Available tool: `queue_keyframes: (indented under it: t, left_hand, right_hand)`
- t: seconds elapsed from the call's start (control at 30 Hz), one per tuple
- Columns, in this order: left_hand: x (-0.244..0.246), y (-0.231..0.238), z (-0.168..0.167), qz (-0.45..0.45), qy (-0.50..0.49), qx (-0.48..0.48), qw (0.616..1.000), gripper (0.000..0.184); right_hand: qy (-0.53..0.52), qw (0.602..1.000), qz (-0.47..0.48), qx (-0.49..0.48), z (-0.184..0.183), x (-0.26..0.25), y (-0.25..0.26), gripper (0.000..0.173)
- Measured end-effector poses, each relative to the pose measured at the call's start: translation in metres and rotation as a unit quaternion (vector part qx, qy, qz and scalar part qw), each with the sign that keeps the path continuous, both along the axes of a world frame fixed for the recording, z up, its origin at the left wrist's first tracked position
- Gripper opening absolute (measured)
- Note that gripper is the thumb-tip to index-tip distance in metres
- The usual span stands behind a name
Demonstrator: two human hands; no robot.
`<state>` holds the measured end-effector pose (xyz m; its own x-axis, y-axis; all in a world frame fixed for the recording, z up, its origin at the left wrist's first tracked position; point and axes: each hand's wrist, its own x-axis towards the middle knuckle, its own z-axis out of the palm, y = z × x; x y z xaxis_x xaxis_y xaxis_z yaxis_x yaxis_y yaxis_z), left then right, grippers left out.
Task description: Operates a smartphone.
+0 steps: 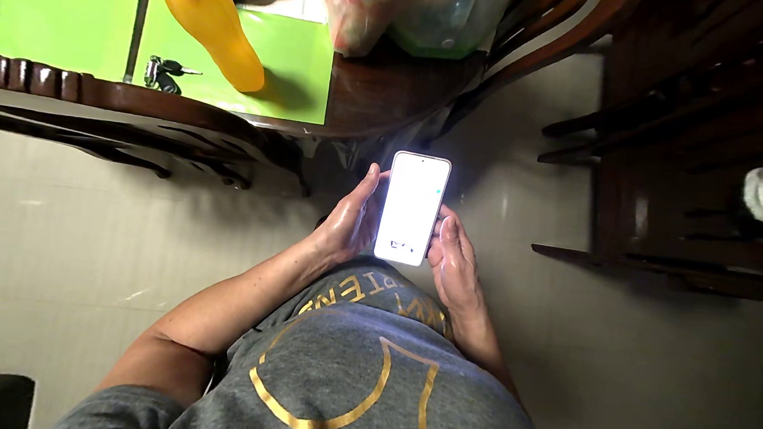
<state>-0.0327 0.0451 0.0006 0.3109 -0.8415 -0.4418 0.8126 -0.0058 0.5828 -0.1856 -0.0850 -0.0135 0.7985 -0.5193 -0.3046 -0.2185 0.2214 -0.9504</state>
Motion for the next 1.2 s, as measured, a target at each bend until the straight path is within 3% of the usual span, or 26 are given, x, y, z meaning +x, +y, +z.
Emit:
queue_keyframes:
  t: [1.2]
  left_hand:
    - [0.0023,0.0089,0.0042,0.027,-0.001,0.009,1.0,0.065]
  right_hand:
    - [-0.001,1.0,0.031,-0.001,0.0005,0.0094,0.0014,0.06]
